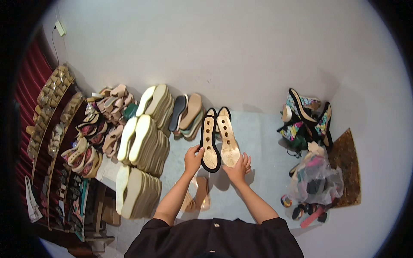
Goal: Sorting and organizing various shoe soles, insoles, and wooden lasts on a production workbench.
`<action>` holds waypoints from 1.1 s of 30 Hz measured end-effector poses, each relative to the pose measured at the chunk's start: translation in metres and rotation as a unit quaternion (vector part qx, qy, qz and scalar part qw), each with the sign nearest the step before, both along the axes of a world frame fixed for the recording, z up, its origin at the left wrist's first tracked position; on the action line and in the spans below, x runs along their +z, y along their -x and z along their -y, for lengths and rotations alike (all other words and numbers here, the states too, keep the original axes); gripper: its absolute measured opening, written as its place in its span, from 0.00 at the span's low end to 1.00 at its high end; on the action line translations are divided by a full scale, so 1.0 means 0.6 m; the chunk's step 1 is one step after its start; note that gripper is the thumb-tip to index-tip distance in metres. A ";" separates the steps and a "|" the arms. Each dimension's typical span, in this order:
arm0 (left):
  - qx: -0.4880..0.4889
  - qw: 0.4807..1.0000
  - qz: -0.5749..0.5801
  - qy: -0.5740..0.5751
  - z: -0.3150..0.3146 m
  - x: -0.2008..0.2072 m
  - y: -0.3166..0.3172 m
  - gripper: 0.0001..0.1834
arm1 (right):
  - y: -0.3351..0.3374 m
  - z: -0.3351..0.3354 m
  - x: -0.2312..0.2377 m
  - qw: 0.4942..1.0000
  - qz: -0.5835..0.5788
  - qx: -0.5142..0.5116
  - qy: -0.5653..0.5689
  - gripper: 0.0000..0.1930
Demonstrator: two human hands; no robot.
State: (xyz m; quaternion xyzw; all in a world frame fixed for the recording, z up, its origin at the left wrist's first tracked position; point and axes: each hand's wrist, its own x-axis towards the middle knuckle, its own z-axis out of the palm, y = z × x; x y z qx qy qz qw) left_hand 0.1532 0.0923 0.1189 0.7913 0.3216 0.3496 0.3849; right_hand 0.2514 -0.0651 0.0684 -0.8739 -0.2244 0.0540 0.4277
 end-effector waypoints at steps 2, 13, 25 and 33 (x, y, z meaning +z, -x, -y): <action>0.016 0.999 -0.027 -0.033 -0.059 0.008 -0.032 0.18 | -0.032 -0.052 0.025 1.000 -0.010 -0.019 0.003 0.44; -0.030 0.992 -0.126 0.005 -0.271 -0.065 -0.185 0.27 | -0.171 -0.268 0.052 0.972 -0.177 -0.029 0.152 0.45; -0.130 0.988 0.010 0.081 -0.205 -0.137 -0.149 0.36 | -0.189 -0.292 -0.073 0.964 -0.191 -0.019 -0.187 0.38; -0.162 0.982 -0.015 0.093 -0.211 -0.133 -0.152 0.44 | -0.190 -0.298 -0.088 0.928 -0.229 -0.020 -0.294 0.36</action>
